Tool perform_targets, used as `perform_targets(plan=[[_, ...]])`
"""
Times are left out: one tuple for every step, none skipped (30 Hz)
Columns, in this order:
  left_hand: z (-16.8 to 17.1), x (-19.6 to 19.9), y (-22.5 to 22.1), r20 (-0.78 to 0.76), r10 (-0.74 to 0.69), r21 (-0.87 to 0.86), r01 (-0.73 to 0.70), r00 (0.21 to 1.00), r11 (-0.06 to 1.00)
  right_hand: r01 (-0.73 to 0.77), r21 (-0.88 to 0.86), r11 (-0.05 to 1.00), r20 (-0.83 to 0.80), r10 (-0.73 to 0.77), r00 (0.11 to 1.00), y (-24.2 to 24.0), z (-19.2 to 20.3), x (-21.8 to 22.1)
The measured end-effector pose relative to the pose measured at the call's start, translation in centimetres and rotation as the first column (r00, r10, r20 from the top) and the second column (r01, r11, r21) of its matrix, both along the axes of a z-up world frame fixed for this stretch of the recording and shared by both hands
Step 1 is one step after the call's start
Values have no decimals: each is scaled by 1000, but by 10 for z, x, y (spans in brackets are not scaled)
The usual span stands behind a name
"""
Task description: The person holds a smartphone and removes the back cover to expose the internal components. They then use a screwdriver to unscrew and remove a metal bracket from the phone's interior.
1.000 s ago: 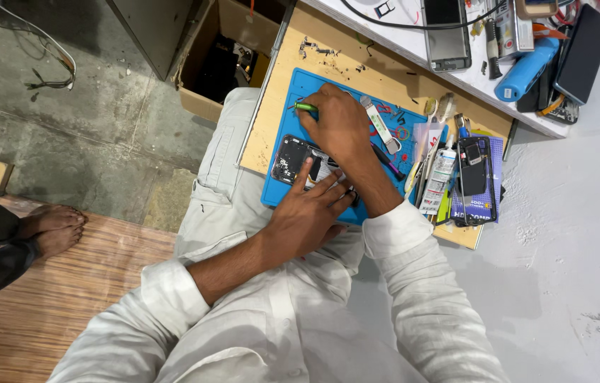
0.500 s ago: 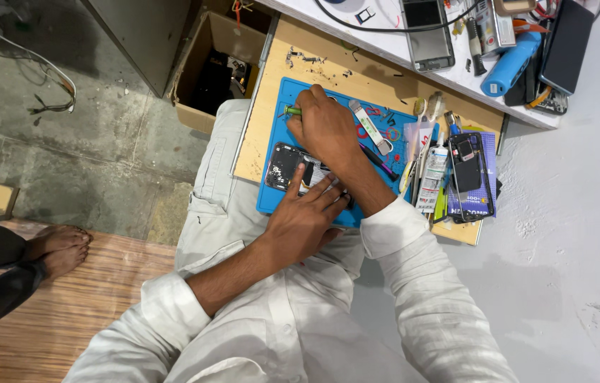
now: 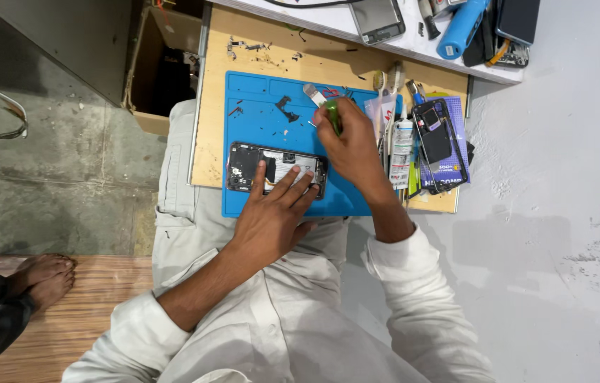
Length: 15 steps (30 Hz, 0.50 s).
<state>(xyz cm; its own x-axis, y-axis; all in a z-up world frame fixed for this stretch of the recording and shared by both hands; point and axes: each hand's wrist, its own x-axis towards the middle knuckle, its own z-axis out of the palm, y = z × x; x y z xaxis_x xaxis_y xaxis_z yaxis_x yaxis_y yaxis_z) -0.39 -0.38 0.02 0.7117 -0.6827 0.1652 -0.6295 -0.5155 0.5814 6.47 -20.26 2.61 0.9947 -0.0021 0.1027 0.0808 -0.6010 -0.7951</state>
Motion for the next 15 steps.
perform_targets(plan=[[0,1,0,1,-6,-5,6,1000,1000,45,57,997,-48,-42,998,-8,0,-11],[0,1,1,0,-8,-8,8,1000,1000,89,115,989,-100,-77,992,-15,-3,-21],[0,0,1,0,-12,-4,12,1000,1000,135,169,976,-153,-110,982,-21,-6,-30],[0,1,1,2,-15,-2,15,1000,1000,180,224,958,-230,-127,965,-26,-9,-38],[0,1,1,5,-18,1,18,1000,1000,227,275,934,-306,-139,942,-30,-13,-45],[0,2,1,4,-21,2,21,1000,1000,276,320,906,-381,-143,913,-33,-16,-51],[0,2,1,4,-23,3,23,1000,1000,291,313,904,-401,-151,904,-34,-19,-57],[0,2,1,3,-23,5,23,1000,1000,303,307,902,-421,-157,894,-34,-22,-60],[1,2,1,-7,-24,4,24,1000,1000,315,300,901,-440,-162,883,-33,-23,-63],[1,3,1,-16,-24,5,24,1000,1000,298,224,928,-404,-190,895,-31,-25,-65],[1,3,1,-25,-25,5,25,999,1000,283,146,948,-365,-215,906,-27,-25,-67],[1,3,1,-35,-22,3,22,999,1000,268,64,961,-324,-234,917,-23,-25,-68],[1,2,0,-46,-20,1,20,999,1000,227,-6,974,-228,-223,948,-19,-25,-68],[1,3,0,-54,-19,-2,18,998,1000,192,-82,978,-129,-201,971,-15,-24,-67],[0,4,-1,-47,-17,-5,17,999,1000,162,-159,974,-31,-169,985,-12,-23,-66]])
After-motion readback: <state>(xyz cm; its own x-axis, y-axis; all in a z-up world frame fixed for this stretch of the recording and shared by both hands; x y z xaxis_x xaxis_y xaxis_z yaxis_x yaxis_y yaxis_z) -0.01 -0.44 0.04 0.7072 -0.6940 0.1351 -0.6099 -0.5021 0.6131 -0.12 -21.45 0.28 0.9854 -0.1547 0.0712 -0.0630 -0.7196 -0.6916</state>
